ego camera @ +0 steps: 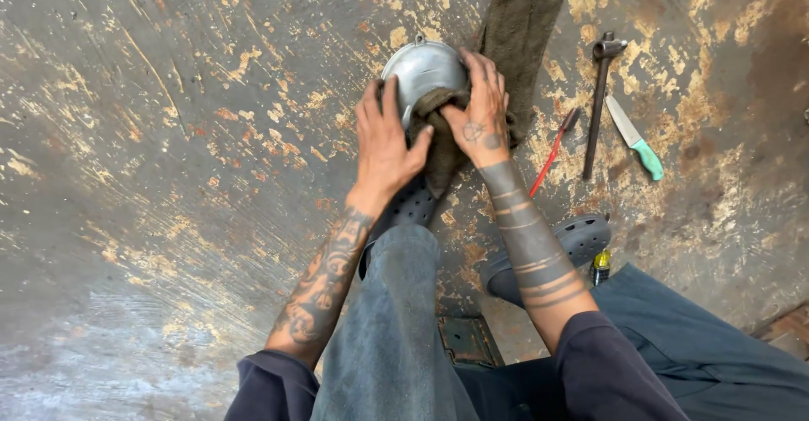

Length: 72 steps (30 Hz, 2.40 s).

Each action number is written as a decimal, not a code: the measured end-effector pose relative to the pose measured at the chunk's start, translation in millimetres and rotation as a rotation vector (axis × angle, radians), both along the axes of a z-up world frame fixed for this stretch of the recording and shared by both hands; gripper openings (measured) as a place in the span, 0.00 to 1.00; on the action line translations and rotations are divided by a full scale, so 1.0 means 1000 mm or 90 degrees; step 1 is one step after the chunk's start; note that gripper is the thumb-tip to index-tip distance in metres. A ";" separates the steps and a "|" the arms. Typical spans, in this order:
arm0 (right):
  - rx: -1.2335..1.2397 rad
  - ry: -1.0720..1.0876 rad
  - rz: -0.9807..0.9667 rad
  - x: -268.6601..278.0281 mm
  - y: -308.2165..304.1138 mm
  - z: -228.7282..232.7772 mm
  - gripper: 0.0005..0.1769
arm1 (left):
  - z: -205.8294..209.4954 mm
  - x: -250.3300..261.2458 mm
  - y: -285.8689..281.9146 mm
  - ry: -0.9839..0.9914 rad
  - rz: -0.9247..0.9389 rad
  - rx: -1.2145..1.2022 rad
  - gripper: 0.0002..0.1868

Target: The person sits on the floor and cleans a metallic mechanical part using a cloth and a small brush. They wipe the exterior, scrub with the brush, and then inspect the part by turning it over before placing it on the floor.

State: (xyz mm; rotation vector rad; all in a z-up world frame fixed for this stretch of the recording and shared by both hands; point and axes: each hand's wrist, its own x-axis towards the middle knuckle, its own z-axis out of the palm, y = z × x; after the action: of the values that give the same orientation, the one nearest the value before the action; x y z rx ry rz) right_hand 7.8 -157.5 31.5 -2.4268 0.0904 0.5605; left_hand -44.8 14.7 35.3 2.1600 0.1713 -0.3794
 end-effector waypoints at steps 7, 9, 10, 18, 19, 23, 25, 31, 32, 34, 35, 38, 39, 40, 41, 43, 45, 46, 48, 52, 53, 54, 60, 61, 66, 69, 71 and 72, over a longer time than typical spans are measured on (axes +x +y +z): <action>-0.070 -0.109 -0.059 0.009 0.010 -0.017 0.24 | -0.020 -0.013 -0.014 -0.074 0.001 0.058 0.51; -0.014 -0.045 -0.016 -0.002 0.007 -0.014 0.34 | -0.021 -0.015 -0.016 -0.018 -0.009 0.070 0.53; -0.013 -0.048 -0.015 -0.009 0.005 -0.011 0.34 | -0.020 -0.016 -0.017 -0.021 -0.008 0.071 0.53; -0.106 -0.012 -0.127 0.004 0.018 -0.046 0.26 | -0.031 -0.016 -0.014 -0.047 -0.071 0.148 0.52; -0.104 -0.020 -0.127 0.002 0.018 -0.035 0.26 | -0.031 -0.014 -0.016 -0.054 -0.069 0.150 0.52; -0.105 -0.043 -0.038 -0.016 0.015 -0.020 0.36 | -0.033 -0.018 -0.017 -0.052 -0.082 0.164 0.51; -0.108 -0.034 -0.031 -0.016 0.017 -0.037 0.37 | -0.034 -0.023 -0.016 -0.035 -0.085 0.170 0.50; -0.113 -0.028 -0.114 -0.019 0.016 -0.039 0.38 | -0.028 -0.021 -0.018 -0.062 -0.099 0.180 0.48; -0.068 0.021 -0.115 -0.022 0.017 -0.026 0.39 | -0.031 -0.022 -0.018 -0.049 -0.108 0.192 0.53; -0.021 0.082 -0.115 -0.025 0.016 -0.034 0.40 | -0.036 -0.024 -0.017 -0.025 -0.120 0.205 0.57; -0.063 0.036 -0.107 -0.024 0.014 -0.053 0.36 | -0.038 -0.024 -0.016 -0.035 -0.119 0.214 0.56; -0.105 0.013 -0.099 -0.014 0.009 -0.074 0.34 | -0.030 -0.027 -0.016 -0.051 -0.103 0.204 0.54; -0.106 0.037 -0.106 0.000 0.006 -0.077 0.35 | -0.030 -0.020 -0.016 -0.057 -0.093 0.183 0.53; -0.112 0.027 -0.106 -0.002 0.002 -0.067 0.35 | -0.024 -0.016 -0.016 -0.067 -0.091 0.178 0.53; -0.076 -0.009 -0.114 -0.004 -0.001 -0.060 0.31 | -0.020 -0.012 -0.016 -0.054 -0.080 0.132 0.54; -0.034 -0.037 -0.108 -0.015 0.001 -0.043 0.29 | -0.013 -0.009 -0.009 -0.033 -0.057 0.092 0.55; 0.189 -0.256 -0.166 -0.032 0.004 -0.021 0.31 | -0.007 -0.008 -0.001 0.001 0.015 -0.057 0.49; 0.191 -0.234 -0.165 -0.042 0.002 -0.021 0.31 | -0.009 -0.009 0.002 0.022 0.021 -0.053 0.49; 0.423 -0.277 -0.325 -0.056 -0.004 -0.020 0.16 | -0.013 -0.005 0.009 0.009 0.036 -0.143 0.41; 0.603 -0.161 -0.484 -0.074 -0.039 -0.010 0.15 | -0.009 0.001 0.021 0.038 0.009 -0.173 0.43; 0.612 -0.166 -0.508 -0.074 -0.044 -0.009 0.14 | -0.009 0.001 0.024 0.019 -0.021 -0.128 0.42; 0.620 -0.176 -0.536 -0.073 -0.048 -0.009 0.13 | -0.010 0.004 0.027 -0.001 -0.057 -0.084 0.41; 0.614 -0.206 -0.530 -0.067 -0.064 -0.022 0.10 | -0.024 0.000 0.018 -0.147 -0.269 0.193 0.30; 0.616 -0.205 -0.535 -0.066 -0.062 -0.021 0.10 | -0.020 -0.001 0.015 -0.145 -0.273 0.196 0.30; 0.574 -0.209 -0.491 -0.068 -0.066 -0.026 0.09 | -0.009 0.003 0.001 -0.229 -0.306 0.241 0.28; 0.536 -0.213 -0.447 -0.072 -0.072 -0.036 0.09 | -0.005 0.008 0.002 -0.232 -0.300 0.253 0.25; 0.520 -0.224 -0.402 -0.078 -0.079 -0.054 0.11 | -0.006 0.011 0.002 -0.233 -0.299 0.257 0.24; 0.503 -0.236 -0.354 -0.081 -0.082 -0.063 0.13 | -0.006 0.012 0.002 -0.235 -0.295 0.260 0.23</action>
State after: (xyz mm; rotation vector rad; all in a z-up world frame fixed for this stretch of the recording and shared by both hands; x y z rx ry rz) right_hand -73.6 -239.6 -31.4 -1.5889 0.3092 -0.1120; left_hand -32.5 16.6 29.8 2.6258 -0.5094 -0.2063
